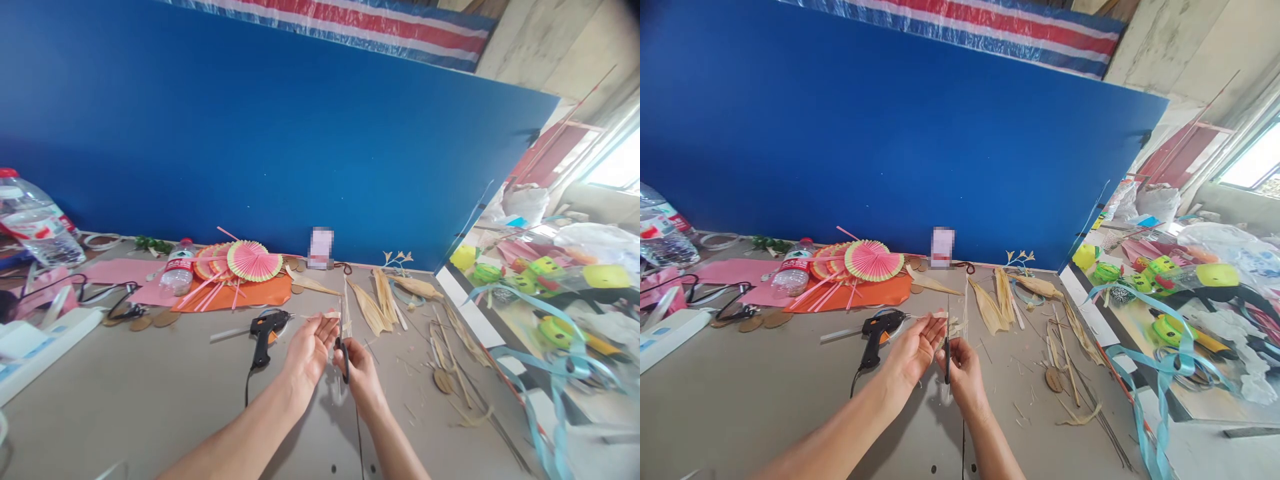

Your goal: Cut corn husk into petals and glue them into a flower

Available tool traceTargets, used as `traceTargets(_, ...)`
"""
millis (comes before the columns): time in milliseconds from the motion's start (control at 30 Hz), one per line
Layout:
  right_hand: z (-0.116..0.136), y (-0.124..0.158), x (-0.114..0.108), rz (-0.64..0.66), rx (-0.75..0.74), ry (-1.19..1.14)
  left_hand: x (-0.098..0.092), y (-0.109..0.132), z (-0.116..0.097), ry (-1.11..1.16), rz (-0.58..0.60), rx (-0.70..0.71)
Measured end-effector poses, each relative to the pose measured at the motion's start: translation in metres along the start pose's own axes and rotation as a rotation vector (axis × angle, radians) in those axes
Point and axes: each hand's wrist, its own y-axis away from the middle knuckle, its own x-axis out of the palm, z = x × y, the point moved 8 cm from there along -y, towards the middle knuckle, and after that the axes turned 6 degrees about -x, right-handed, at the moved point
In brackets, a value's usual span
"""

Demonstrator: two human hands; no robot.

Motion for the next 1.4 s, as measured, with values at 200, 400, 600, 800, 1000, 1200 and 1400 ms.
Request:
traceTargets(200, 0.005, 0.002, 0.001, 0.003, -0.031, 0.005, 0.000, 0.002, 0.000, 0.000, -0.017, 0.004)
traceTargets(400, 0.000, 0.002, 0.001, -0.015, 0.011, -0.005, 0.001, 0.003, 0.000, -0.007, -0.021, -0.007)
traceTargets(600, -0.003, 0.004, 0.002, -0.021, 0.056, -0.066, 0.002, 0.004, 0.000, -0.014, -0.008, -0.010)
traceTargets(800, -0.014, 0.005, 0.001, -0.046, 0.077, -0.103, 0.001, 0.004, 0.000, -0.009, -0.008, -0.008)
traceTargets(1000, -0.015, 0.015, -0.026, -0.142, 0.106, -0.045, -0.002, 0.006, -0.006, -0.083, -0.026, 0.017)
traceTargets(1200, -0.005, 0.046, -0.148, -0.312, 0.239, 0.808, -0.002, 0.014, -0.023, -0.343, 0.041, 0.113)
traceTargets(1400, -0.020, 0.067, -0.213, -0.217, 0.430, 1.300, 0.001, 0.015, -0.025, -0.582, 0.058, 0.138)
